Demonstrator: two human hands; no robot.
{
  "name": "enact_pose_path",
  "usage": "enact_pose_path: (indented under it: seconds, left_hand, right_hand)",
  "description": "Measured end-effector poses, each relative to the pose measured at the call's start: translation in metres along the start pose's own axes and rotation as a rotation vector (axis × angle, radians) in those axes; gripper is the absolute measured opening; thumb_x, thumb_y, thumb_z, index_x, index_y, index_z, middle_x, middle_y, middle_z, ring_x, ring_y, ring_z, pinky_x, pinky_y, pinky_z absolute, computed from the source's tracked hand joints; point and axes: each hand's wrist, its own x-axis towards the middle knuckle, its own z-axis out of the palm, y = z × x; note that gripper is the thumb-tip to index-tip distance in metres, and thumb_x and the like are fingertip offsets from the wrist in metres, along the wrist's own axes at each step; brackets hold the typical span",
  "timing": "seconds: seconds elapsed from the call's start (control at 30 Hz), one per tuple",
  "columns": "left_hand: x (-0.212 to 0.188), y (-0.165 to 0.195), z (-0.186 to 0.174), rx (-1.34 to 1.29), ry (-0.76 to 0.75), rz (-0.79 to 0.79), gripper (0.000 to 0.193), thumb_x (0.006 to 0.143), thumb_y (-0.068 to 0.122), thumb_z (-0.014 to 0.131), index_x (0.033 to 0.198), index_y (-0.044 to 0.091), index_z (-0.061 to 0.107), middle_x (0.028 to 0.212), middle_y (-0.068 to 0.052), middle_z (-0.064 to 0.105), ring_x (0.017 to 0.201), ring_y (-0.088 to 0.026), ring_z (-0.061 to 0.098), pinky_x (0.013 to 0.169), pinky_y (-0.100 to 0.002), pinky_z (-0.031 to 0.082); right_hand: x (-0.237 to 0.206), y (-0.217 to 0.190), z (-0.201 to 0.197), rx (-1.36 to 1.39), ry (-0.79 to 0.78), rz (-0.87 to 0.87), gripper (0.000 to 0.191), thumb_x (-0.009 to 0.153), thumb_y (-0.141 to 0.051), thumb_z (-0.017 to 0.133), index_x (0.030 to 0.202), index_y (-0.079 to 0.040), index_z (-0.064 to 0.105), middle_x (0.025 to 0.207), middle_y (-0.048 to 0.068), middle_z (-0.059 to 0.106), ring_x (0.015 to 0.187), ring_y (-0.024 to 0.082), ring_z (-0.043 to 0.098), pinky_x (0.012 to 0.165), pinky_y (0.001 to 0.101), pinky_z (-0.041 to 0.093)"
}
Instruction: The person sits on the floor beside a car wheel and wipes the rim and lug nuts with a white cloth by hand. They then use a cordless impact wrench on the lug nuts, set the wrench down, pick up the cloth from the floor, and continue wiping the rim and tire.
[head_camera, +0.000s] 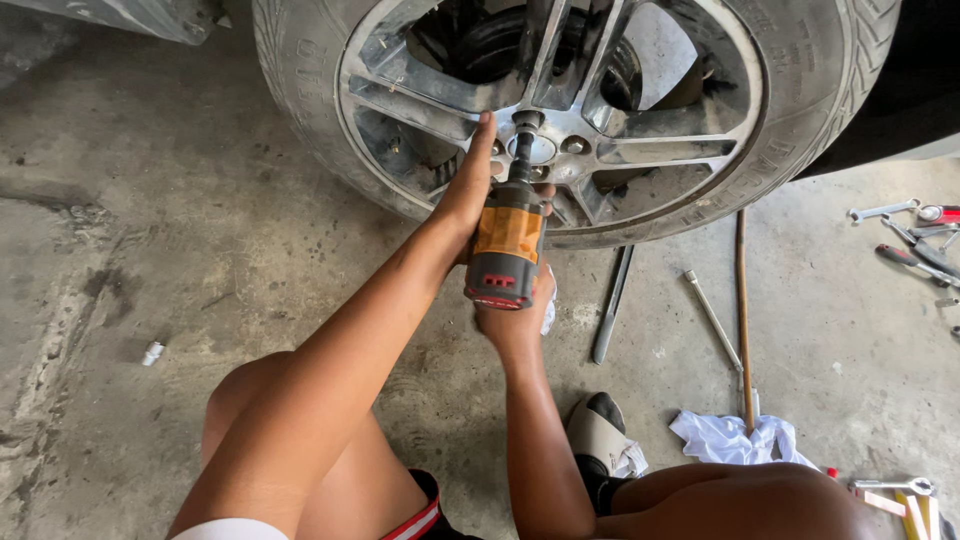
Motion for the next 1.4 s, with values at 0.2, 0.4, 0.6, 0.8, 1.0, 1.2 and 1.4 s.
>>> enact_pose_path:
  seconds: [0.2,0.4,0.6,0.8,1.0,1.2,1.4]
  left_hand:
    - [0.006,-0.001,0.006,-0.115,-0.041,-0.038,0.109,0.081,0.090,0.032,0.124,-0.005,0.061,0.091,-0.021,0.076,0.069,-0.023,0.071,0.060,-0.036,0.060]
    - [0.006,-0.004,-0.001,-0.127,0.002,-0.072,0.110,0.078,0.093,0.028,0.113,-0.005,0.062,0.082,-0.018,0.072,0.064,-0.025,0.071,0.057,-0.038,0.062]
    - [0.035,-0.008,-0.018,-0.156,-0.035,-0.088,0.089,0.095,0.078,0.032,0.112,-0.004,0.063,0.083,-0.016,0.071,0.069,-0.025,0.071,0.063,-0.038,0.059]
    - [0.052,-0.005,-0.015,0.031,-0.064,0.159,0.053,0.105,0.052,0.046,0.105,0.001,0.063,0.085,-0.011,0.072,0.064,-0.019,0.065,0.060,-0.035,0.058]
    - [0.026,-0.050,-0.022,0.149,0.096,0.072,0.036,0.104,0.040,0.050,0.105,0.005,0.054,0.077,-0.010,0.070,0.058,-0.016,0.063,0.056,-0.035,0.057]
    - [0.037,-0.080,-0.027,0.210,0.122,0.126,0.027,0.107,0.025,0.048,0.102,-0.001,0.054,0.080,-0.015,0.072,0.058,-0.020,0.067,0.054,-0.037,0.058]
    - [0.053,-0.073,-0.026,0.205,0.125,0.116,0.026,0.107,0.025,0.048,0.102,0.000,0.053,0.084,-0.014,0.074,0.060,-0.019,0.066,0.056,-0.036,0.058]
  right_hand:
    - [0.004,-0.007,-0.020,0.053,-0.019,-0.079,0.023,0.080,-0.004,0.077,0.101,-0.003,0.069,0.086,0.009,0.073,0.073,0.021,0.071,0.067,0.0311,0.056]
    - [0.004,-0.007,-0.010,-0.010,-0.059,-0.026,0.021,0.077,-0.010,0.081,0.095,-0.005,0.073,0.085,0.009,0.077,0.074,0.022,0.076,0.068,0.0343,0.059]
    - [0.010,-0.030,-0.045,-0.349,0.020,-0.188,0.058,0.064,-0.013,0.087,0.116,0.003,0.067,0.110,0.023,0.069,0.095,0.044,0.067,0.077,0.0481,0.054]
    - [0.001,-0.008,-0.042,-0.323,0.001,-0.284,0.045,0.074,-0.008,0.082,0.115,0.000,0.066,0.112,0.021,0.067,0.103,0.046,0.066,0.087,0.0471,0.055]
    - [-0.051,0.049,0.010,0.177,-0.005,0.061,0.034,0.080,-0.014,0.071,0.112,-0.004,0.065,0.098,0.015,0.071,0.088,0.034,0.069,0.081,0.0458,0.057]
    - [-0.075,0.100,0.042,-0.358,0.117,-0.177,0.034,0.090,-0.012,0.071,0.121,-0.002,0.063,0.109,0.017,0.066,0.104,0.037,0.061,0.093,0.0503,0.049]
    - [-0.057,0.126,0.028,-0.173,-0.002,0.006,0.036,0.078,-0.015,0.071,0.113,-0.007,0.065,0.104,0.010,0.069,0.099,0.031,0.067,0.090,0.0448,0.052]
